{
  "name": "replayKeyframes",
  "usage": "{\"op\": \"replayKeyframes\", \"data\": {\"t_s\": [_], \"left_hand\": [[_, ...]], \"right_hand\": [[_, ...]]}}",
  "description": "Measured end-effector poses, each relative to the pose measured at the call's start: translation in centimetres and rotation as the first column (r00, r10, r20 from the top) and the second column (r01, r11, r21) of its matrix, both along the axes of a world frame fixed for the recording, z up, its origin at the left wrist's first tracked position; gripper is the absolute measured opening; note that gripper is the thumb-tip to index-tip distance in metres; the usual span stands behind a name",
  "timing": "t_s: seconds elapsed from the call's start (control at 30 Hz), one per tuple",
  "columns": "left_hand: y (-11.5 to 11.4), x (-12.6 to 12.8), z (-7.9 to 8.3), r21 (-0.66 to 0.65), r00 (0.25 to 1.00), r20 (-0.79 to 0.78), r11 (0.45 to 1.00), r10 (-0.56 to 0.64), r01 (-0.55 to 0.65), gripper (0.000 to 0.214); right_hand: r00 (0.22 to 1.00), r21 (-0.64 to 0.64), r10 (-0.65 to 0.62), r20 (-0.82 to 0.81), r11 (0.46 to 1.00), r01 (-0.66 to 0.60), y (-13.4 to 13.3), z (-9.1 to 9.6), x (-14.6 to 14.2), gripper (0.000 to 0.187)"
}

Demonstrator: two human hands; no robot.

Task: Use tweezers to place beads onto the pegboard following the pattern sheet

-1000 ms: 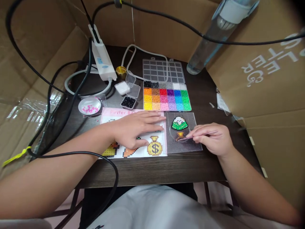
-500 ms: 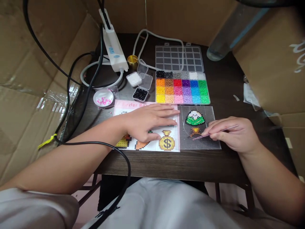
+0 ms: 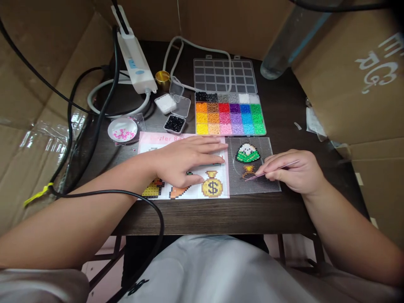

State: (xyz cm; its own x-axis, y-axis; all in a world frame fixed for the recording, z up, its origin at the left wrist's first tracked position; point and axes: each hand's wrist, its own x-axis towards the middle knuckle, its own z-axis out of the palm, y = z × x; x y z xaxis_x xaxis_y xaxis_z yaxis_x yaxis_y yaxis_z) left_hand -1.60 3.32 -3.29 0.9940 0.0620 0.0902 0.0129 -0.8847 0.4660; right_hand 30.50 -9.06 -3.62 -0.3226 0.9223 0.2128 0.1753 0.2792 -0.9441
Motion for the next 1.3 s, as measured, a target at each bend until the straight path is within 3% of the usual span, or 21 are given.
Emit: {"op": "replayKeyframes", "data": {"t_s": [0.23,0.57,0.83,1.3], "left_hand": [[-0.07,0.05,0.14,-0.002,1.000,-0.012,1.000,0.008,-0.008,0.065],[-0.07,-0.01,0.53,-0.038,0.999,-0.028,0.999,0.031,-0.032,0.065],[-0.05,0.01,0.53,-0.040,0.999,-0.030,0.999,0.029,-0.030,0.066],[-0.07,0.00,0.42,-0.001,0.999,-0.036,1.000,0.017,-0.017,0.066]], "right_hand": [[1.000,0.036,0.012,-0.006,0.999,-0.012,0.10,0.06,-0.15,0.018],[0.998,-0.010,-0.044,0.033,0.999,0.044,0.23,0.24,-0.50,0.007],[1.000,0.023,-0.015,0.018,1.000,0.015,0.28,0.58,-0.68,0.017],[0.998,-0.037,-0.062,-0.003,0.997,0.062,0.09,0.06,-0.24,0.007]]}}
